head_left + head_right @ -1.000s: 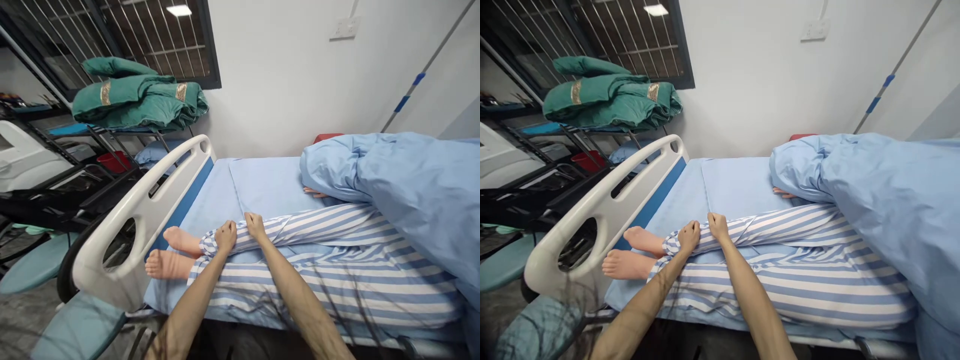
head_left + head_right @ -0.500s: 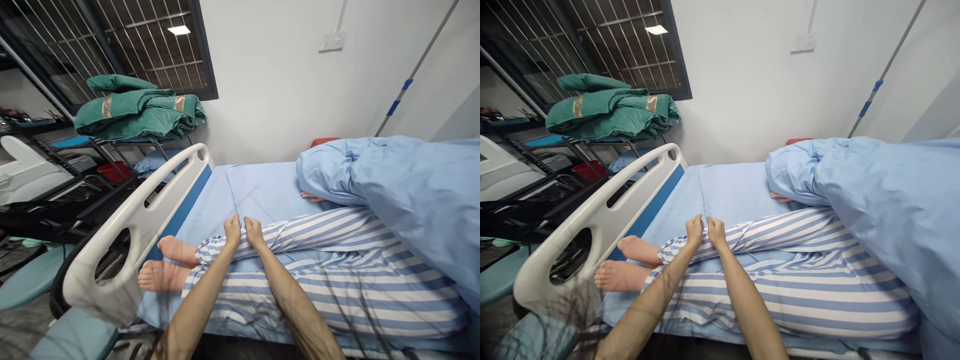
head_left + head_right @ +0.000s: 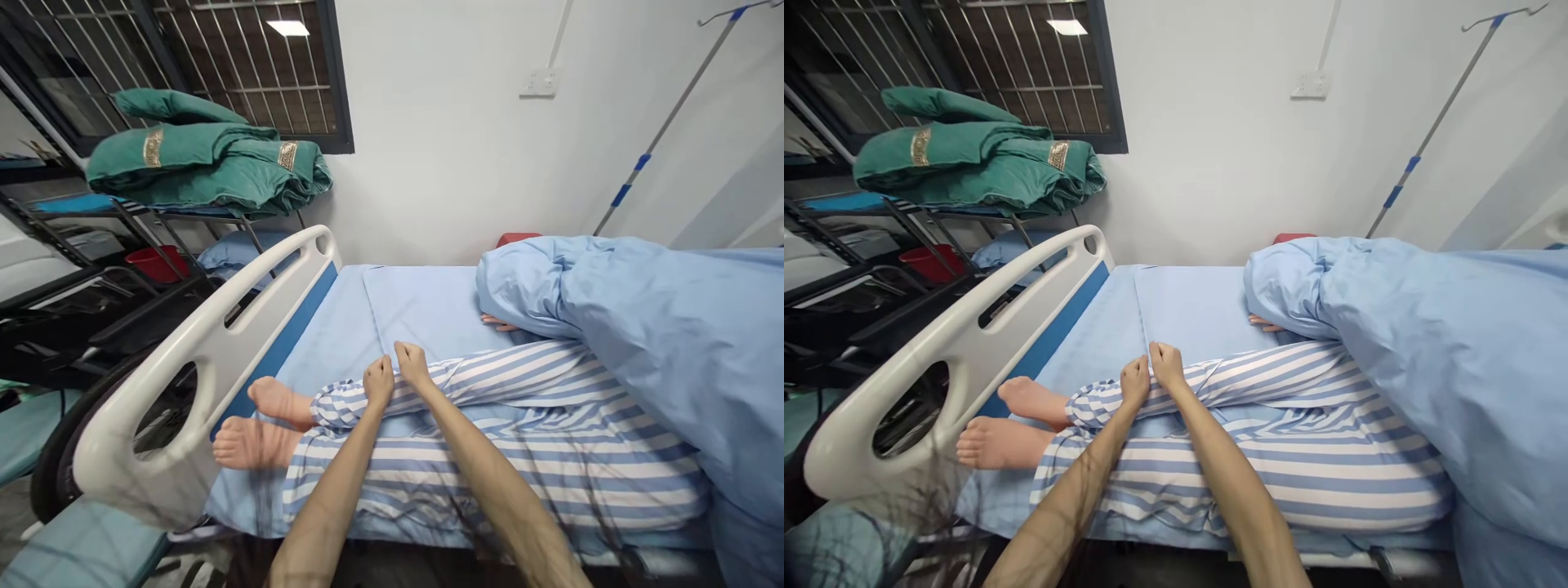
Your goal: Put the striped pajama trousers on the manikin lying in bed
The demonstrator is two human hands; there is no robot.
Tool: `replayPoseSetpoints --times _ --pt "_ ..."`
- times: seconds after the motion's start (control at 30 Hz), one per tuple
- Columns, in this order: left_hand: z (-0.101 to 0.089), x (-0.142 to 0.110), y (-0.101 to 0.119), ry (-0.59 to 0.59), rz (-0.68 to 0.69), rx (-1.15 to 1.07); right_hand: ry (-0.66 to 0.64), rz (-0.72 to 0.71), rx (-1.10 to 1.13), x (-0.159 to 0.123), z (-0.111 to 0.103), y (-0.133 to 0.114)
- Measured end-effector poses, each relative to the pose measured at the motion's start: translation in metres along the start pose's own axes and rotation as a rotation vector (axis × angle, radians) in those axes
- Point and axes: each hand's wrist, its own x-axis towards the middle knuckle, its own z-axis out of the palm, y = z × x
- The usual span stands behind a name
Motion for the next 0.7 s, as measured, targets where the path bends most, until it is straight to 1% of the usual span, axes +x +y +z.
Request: replayPoseSetpoints --times 0.13,0.2,0.27,0.37,0.43,0.5,0.57,0.6,0.7 --pt "0.002 0.0 -0.001 0.006 -0.019 0.001 0.059 -0.067 0.039 0.027 -0.033 -0.037" --pt "0.002 0.0 -0.001 0.005 -0.026 0.003 0.074 -0.067 0.052 0.034 -0.043 -0.04" --pt "0.002 -0.001 0.0 0.008 -0.023 0.005 0.087 -0.033 0.043 0.032 -0.045 -0.027" --pt "0.002 -0.002 0.0 0.029 -0.001 -0.001 0.077 0.023 -0.029 0.014 -0.037 0.011" --pt "0.002 -0.003 -0.001 0.042 0.02 -0.008 0.059 0.024 -0.081 0.001 -0.029 0.037" --pt "0.002 -0.003 -0.003 0.037 0.032 -0.02 0.06 0.018 -0.098 -0.005 -0.024 0.054" --pt "0.003 -0.002 -0.002 0.031 0.016 -0.064 0.062 0.02 -0.084 -0.006 -0.023 0.06" --pt "0.003 -0.001 -0.001 0.04 -0.016 -0.108 0.059 0.023 -0.072 -0.006 -0.023 0.061" --pt "0.002 0.005 0.016 0.098 -0.114 -0.264 0.065 0.041 -0.03 -0.004 -0.026 0.058"
